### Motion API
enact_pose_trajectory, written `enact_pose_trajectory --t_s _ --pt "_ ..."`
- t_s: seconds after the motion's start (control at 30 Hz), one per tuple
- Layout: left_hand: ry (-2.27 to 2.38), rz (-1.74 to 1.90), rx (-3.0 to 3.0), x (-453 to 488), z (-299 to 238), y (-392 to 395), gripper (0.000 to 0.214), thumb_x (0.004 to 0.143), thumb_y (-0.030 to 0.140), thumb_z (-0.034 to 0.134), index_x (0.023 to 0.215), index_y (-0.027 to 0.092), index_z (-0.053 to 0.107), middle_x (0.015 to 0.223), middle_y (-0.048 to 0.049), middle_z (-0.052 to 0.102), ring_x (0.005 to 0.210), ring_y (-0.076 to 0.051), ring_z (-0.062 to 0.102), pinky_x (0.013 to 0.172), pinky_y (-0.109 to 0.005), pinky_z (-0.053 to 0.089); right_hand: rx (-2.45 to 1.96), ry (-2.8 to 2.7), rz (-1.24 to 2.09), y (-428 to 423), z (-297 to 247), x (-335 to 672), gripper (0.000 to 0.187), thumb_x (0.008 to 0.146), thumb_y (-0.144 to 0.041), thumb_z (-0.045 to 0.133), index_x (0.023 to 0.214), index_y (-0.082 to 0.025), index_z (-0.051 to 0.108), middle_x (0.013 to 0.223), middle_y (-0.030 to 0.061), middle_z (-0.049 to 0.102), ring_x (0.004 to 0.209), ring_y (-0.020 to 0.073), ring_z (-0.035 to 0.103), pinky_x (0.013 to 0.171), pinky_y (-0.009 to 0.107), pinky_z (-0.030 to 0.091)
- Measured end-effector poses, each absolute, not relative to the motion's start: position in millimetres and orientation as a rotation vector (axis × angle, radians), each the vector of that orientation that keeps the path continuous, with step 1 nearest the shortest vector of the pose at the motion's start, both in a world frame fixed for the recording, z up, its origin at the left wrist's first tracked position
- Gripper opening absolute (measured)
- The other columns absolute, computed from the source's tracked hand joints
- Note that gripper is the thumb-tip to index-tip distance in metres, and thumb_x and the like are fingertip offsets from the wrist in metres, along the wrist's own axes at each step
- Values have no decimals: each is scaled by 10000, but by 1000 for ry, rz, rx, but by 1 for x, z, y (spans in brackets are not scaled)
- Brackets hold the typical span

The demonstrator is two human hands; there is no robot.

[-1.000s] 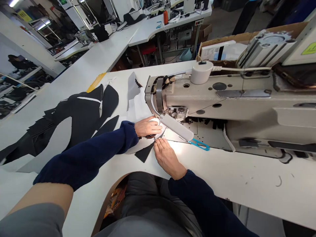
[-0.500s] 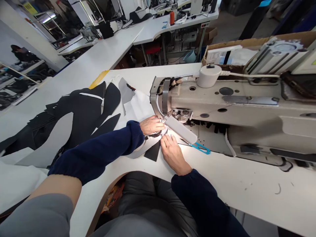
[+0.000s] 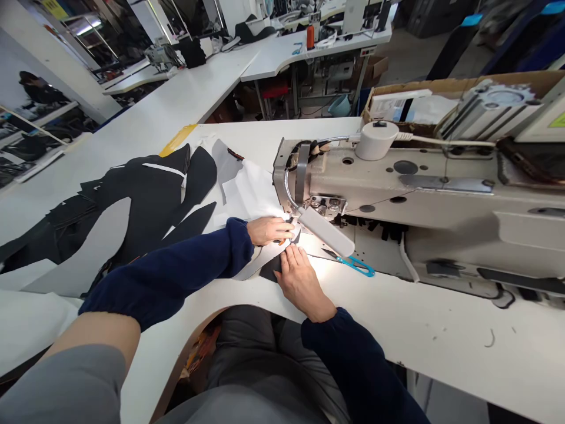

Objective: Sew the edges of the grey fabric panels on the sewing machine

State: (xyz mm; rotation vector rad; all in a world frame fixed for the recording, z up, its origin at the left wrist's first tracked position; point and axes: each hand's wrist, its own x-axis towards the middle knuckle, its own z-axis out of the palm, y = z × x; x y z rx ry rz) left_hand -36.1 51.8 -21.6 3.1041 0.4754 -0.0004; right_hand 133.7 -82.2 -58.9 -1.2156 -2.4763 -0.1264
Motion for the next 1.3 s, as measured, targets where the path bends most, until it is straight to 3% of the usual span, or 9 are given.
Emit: enact_pose_trajectory --t_s 0.23,0.37,0.5,0.67,0.87,1.07,1.17,1.3 --pt "548 100 2997 -23 -34 45 295 931 145 400 1127 162 620 1175 -119 595 993 -189 536 903 -324 459 -1260 -2475 -193 -82 -59 130 496 917 -311 482 1199 92 542 1242 312 531 1215 380 458 1037 523 353" --pt "664 230 2918 -26 -35 45 288 939 152 399 1131 156 612 1228 -117 572 1081 -181 538 962 -330 460 -1298 -2477 -197 -78 -57 130 469 927 -273 462 1205 97 535 1261 315 520 1249 379 427 1038 533 336" --pt "734 288 2844 -33 -32 47 316 918 109 400 1157 172 596 1372 -121 445 1094 -162 560 934 -286 484 -1288 -2492 -214 -83 -61 125 410 938 -226 434 1211 57 552 1280 286 523 1272 363 414 1042 537 331" --pt "969 349 2783 -29 -31 31 246 952 265 448 1124 178 601 1178 -83 559 1054 -149 558 958 -254 451 -1212 -2513 -242 -92 -66 119 400 932 -211 431 1190 63 568 1274 280 530 1242 361 447 1037 505 365" --pt "1147 260 2759 -15 -20 10 462 835 507 573 1138 160 600 1120 -83 581 1039 -220 524 961 -327 440 -1187 -2537 -129 -91 -59 119 466 918 -269 479 1210 89 535 1190 300 567 1179 368 488 1036 536 367" --pt "1219 -24 2816 -14 -10 4 436 856 172 487 1284 89 495 1222 -119 541 1076 -231 486 997 -328 381 -1195 -2531 -158 -89 -65 118 483 930 -281 476 1225 97 527 1283 304 513 1246 364 447 1045 491 378" --pt "1276 -5 2797 -16 -15 -1 505 857 135 456 1354 63 409 1242 -130 523 1085 -241 473 987 -325 396 -1202 -2542 -185 -89 -68 117 485 940 -287 463 1233 95 524 1303 301 499 1254 359 447 1055 489 371" --pt "1360 118 2732 -13 -25 -6 532 825 125 492 1350 88 412 1212 -127 528 1085 -252 472 982 -338 418 -1194 -2529 -187 -89 -68 116 481 932 -277 478 1223 103 529 1287 312 506 1248 360 457 1051 488 379"
